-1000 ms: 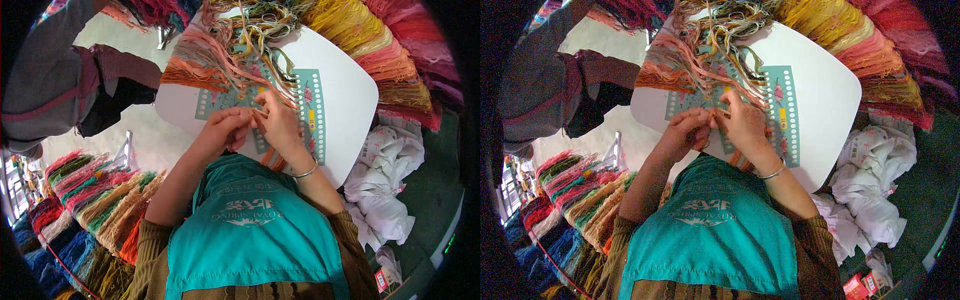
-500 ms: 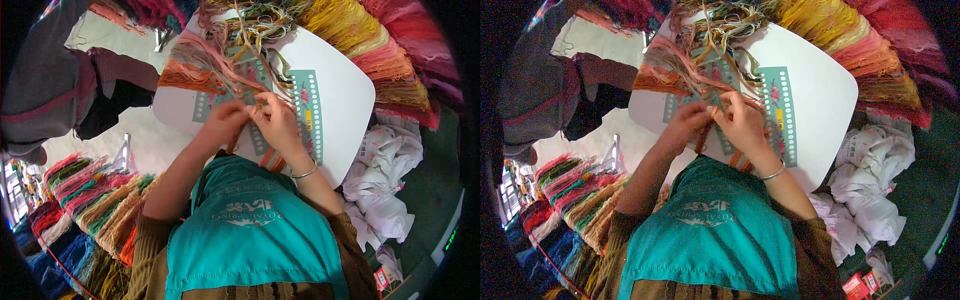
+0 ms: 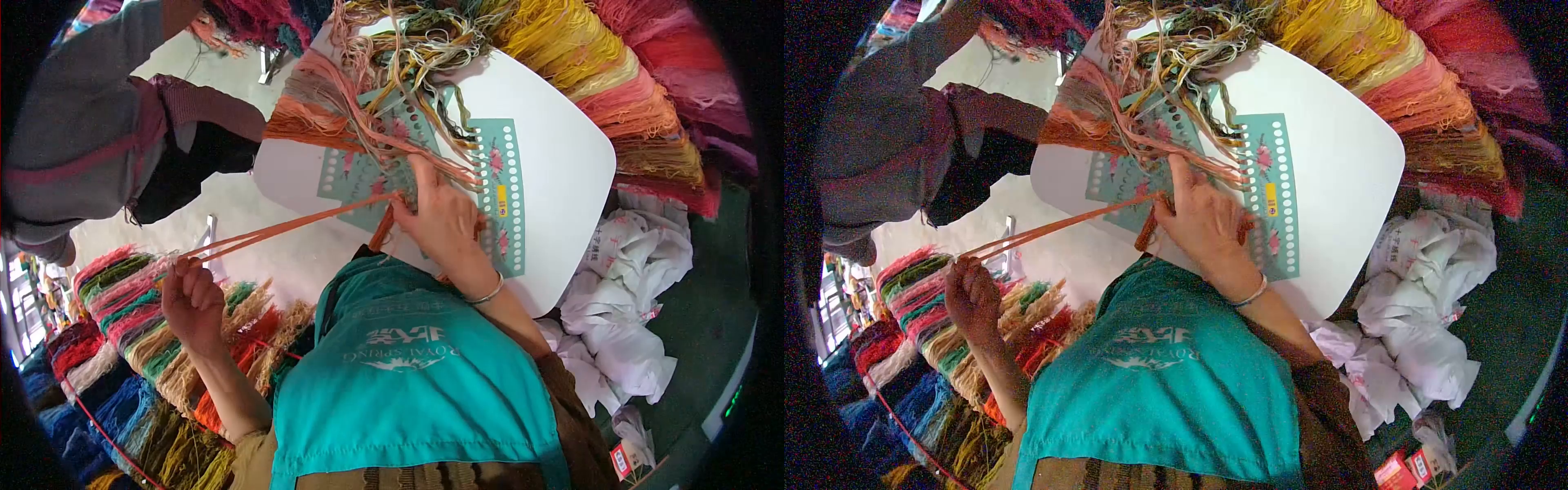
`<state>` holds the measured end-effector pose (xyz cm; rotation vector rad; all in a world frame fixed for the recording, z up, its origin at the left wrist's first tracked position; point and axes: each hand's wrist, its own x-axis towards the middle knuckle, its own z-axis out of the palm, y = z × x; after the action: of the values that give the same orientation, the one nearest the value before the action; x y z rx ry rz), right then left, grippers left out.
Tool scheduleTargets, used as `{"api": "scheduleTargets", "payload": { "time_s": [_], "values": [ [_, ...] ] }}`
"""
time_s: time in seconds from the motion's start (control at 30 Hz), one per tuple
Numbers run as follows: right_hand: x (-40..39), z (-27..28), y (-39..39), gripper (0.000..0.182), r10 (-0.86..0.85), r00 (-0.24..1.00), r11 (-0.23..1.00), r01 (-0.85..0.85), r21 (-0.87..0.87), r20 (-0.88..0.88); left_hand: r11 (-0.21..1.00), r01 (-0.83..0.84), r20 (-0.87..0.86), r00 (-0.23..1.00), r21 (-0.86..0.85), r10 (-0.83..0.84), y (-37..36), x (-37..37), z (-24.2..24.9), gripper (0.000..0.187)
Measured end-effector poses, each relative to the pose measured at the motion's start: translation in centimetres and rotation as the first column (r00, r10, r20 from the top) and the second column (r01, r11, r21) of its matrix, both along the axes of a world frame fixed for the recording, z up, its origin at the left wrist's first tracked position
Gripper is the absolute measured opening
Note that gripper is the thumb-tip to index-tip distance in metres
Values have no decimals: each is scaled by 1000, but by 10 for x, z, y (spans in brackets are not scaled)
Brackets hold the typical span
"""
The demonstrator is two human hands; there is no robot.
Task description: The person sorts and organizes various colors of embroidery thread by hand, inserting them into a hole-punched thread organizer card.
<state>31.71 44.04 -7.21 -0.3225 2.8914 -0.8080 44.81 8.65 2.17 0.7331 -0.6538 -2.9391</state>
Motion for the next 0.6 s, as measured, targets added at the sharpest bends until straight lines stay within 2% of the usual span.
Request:
{"api": "scheduleTargets", "payload": {
  "time_s": [0.03,0.1,0.13,0.17,0.2,0.23,0.27,0.33,0.37,0.4,0.43,0.47,0.5,0.53,0.6],
  "values": [
    [1,-2,-1,73,-14,1000,1000,14,-3,-5,1000,-2,2,1000,1,2,2,-2,-3,23],
    [1,-3,1,74,5,1000,1000,-5,-18,-13,986,-69,-71,996,-152,58,6,-7,-11,23],
    [0,-3,3,75,17,999,999,-18,-31,-28,951,-210,-51,978,-228,203,-1,-3,-12,22],
    [0,1,3,75,19,999,999,-20,-30,-28,948,-233,-104,971,-216,215,-16,0,-5,23],
    [-2,8,3,78,32,998,999,-31,-13,59,944,-257,-157,961,-204,228,-33,3,7,26],
    [-3,13,2,81,45,989,999,-45,2,144,971,-197,-234,959,-138,161,-45,6,17,32],
    [-3,16,2,81,52,989,999,-52,-3,140,969,-204,-238,957,-142,166,-49,13,18,32],
    [-5,18,3,80,28,985,1000,-29,1,172,908,-298,-54,954,-295,296,-53,27,11,36],
    [-4,13,4,80,27,985,1000,-27,-1,173,944,-165,-103,985,-286,141,-76,49,-13,35],
    [-1,2,4,79,5,996,1000,-4,-8,91,893,-72,175,970,-445,166,-114,87,-50,33],
    [0,-4,4,79,-17,1000,1000,17,-19,8,719,95,342,917,-688,206,-130,113,-84,29],
    [-1,-5,3,79,-18,1000,1000,18,-24,7,510,328,515,809,-795,284,-144,137,-117,28],
    [-1,-6,2,76,-12,998,998,8,-59,-62,101,563,556,742,-820,376,-147,143,-134,27],
    [-2,-7,4,74,-7,992,996,-5,-90,-130,-268,496,404,853,-826,330,-135,133,-139,22],
    [1,-9,5,72,-3,991,998,-6,-66,-131,-571,595,504,797,-565,332,-80,76,-138,10]
  ]
}}
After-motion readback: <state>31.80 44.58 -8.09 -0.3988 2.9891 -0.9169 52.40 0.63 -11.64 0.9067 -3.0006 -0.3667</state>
